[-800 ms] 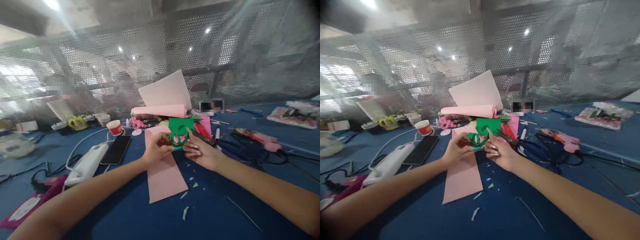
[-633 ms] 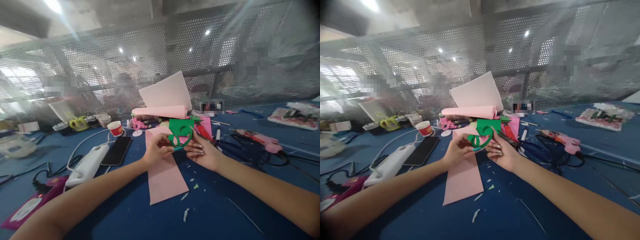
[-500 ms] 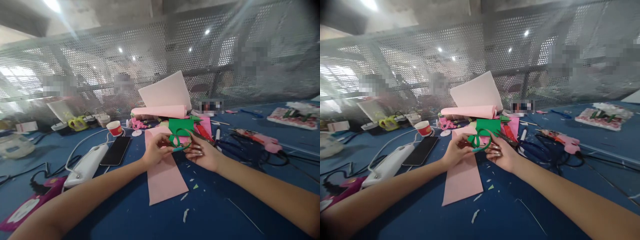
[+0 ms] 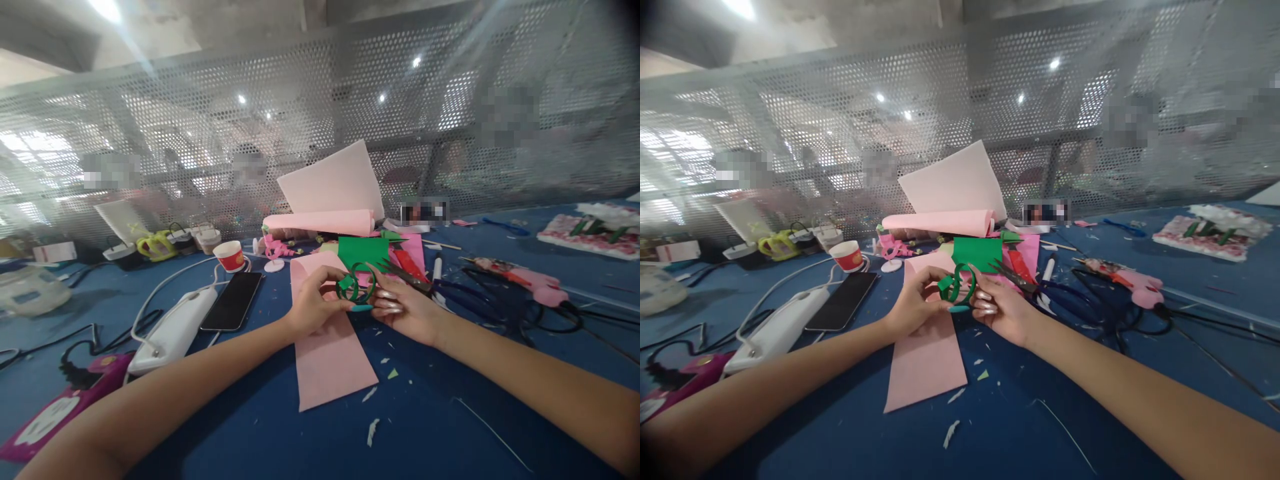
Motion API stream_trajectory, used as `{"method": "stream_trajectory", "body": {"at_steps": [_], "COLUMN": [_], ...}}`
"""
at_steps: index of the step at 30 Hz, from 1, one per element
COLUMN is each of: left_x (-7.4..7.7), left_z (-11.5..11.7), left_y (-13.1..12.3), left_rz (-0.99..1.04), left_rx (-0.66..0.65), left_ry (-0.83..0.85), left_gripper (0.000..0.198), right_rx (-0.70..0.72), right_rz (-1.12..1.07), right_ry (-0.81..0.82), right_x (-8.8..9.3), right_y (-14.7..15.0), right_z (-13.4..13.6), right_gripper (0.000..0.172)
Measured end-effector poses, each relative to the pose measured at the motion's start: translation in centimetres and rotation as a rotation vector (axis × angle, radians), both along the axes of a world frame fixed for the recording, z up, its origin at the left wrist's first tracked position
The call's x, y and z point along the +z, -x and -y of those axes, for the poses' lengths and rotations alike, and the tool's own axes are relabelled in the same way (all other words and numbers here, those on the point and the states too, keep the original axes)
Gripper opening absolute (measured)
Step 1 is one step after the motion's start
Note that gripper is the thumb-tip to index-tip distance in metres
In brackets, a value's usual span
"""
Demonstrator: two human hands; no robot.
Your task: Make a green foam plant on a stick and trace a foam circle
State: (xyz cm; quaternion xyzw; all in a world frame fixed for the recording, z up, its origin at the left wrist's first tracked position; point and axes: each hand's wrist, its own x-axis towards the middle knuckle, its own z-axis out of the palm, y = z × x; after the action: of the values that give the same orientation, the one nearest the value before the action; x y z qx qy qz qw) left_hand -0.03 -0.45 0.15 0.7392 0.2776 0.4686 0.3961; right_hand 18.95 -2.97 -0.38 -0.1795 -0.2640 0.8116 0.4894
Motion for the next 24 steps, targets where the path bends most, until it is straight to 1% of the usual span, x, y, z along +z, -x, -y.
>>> {"method": "stream_trajectory", "body": {"at_steps": [5,9,13,18,22,24], "left_x": [0.20,0.28,0.29,0.27,0.17,0.09], "left_z": [0.25,0.41,0.52,0.52,0.49,0.51], "left_y": [0.01,0.02,-0.05,-0.16,-0.25,-0.27], "left_rz": [-0.070,-0.089,-0.034,0.018,0.038,0.040], "left_rx": [0.028,0.041,0.024,0.049,0.015,0.006], "left_ry": [0.030,0.021,0.084,0.160,0.168,0.124], "left_gripper": [0.048,0.048,0.043,0.043,0.050,0.053], "right_rx": [-0.009,0.002,0.008,-0.006,-0.013,-0.014], "right_rz": [0.013,0.030,0.023,-0.001,-0.002,-0.004], "right_ry": [0.006,-0.004,-0.014,-0.013,-0.004,0.002], "right_x": [-0.04,0.07,0.04,-0.13,-0.10,-0.04], "right_y": [0.04,0.12,0.06,-0.10,-0.09,-0.05], "right_z": [-0.02,0.08,0.04,-0.16,-0.19,-0.16], "right_gripper": [0.028,0.030,0.034,0.027,0.026,0.028]}}
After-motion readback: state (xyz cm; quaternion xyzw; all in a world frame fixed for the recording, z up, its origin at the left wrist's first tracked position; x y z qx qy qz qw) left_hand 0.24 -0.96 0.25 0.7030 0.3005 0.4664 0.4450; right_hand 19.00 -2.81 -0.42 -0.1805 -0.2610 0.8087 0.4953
